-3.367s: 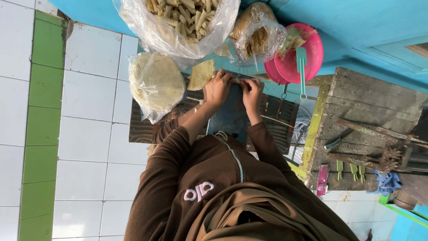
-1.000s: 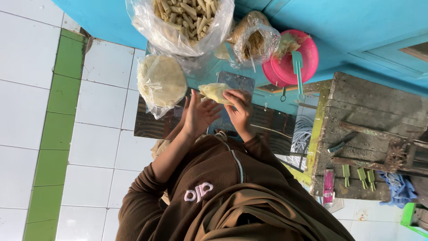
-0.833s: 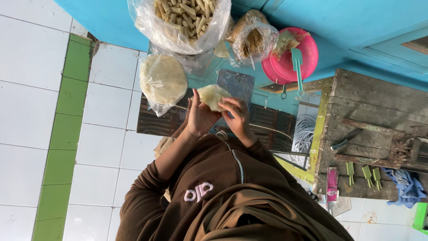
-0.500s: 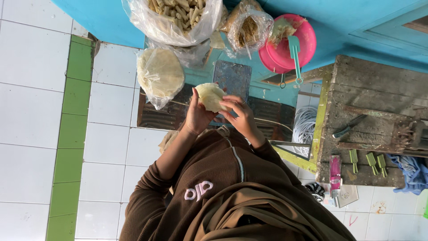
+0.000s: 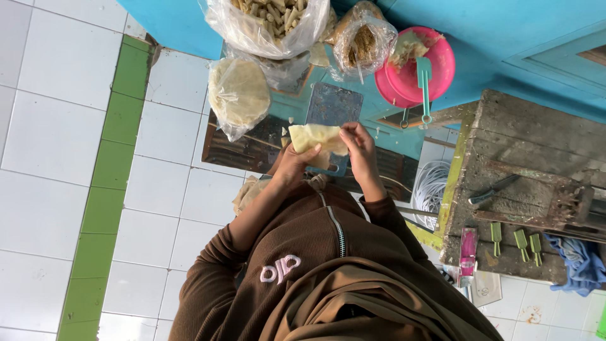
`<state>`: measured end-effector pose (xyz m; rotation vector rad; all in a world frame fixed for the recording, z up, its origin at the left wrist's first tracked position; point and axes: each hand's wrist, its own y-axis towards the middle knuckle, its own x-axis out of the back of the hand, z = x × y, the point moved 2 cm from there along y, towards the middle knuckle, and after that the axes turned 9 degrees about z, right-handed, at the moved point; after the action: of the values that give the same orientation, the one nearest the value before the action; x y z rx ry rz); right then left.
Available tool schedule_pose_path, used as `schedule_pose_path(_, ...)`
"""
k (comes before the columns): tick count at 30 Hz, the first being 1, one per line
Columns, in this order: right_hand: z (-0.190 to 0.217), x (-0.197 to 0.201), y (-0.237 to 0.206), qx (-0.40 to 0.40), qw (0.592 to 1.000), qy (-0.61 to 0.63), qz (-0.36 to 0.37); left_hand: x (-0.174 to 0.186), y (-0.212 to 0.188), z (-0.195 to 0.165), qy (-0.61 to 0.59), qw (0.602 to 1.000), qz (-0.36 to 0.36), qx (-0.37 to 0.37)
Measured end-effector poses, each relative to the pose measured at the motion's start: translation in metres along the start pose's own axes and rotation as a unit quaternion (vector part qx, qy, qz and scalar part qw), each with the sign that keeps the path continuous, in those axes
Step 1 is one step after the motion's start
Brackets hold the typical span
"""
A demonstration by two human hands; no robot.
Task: The person folds thin square pastry wrappers into triangular shapes one at a time on a small board, pressing the folds and stacking the finished triangles in a pile. They occasionally take new wrappers from a stack beside the board and continue folding.
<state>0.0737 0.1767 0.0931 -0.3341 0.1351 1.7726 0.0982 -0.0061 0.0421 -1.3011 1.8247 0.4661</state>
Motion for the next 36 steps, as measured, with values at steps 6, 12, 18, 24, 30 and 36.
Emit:
schedule_pose_path(6,-0.013,0.01,0.005,-0.061,0.991,0.121,0.007,0.002,-0.014,-0.001,0.034,0.998,-0.041,0.018)
schedule_pose_path(12,-0.008,0.02,0.017,-0.056,0.99,0.126,-0.042,0.01,-0.003,0.0,0.052,0.993,-0.059,0.087)
schedule_pose_path(18,-0.017,0.063,0.053,0.006,0.992,-0.113,-0.052,0.041,0.014,0.003,0.001,0.988,-0.119,0.097)
schedule_pose_path(24,-0.022,0.039,0.107,-0.047,0.975,-0.218,-0.003,0.055,0.02,0.001,-0.017,0.984,-0.152,0.097)
schedule_pose_path(30,-0.003,0.025,0.131,0.079,0.888,-0.438,-0.114,0.049,0.027,-0.005,-0.024,0.984,-0.148,0.094)
schedule_pose_path(36,-0.005,0.03,0.132,0.077,0.885,-0.435,-0.149,0.049,0.037,-0.002,-0.033,0.979,-0.165,0.11)
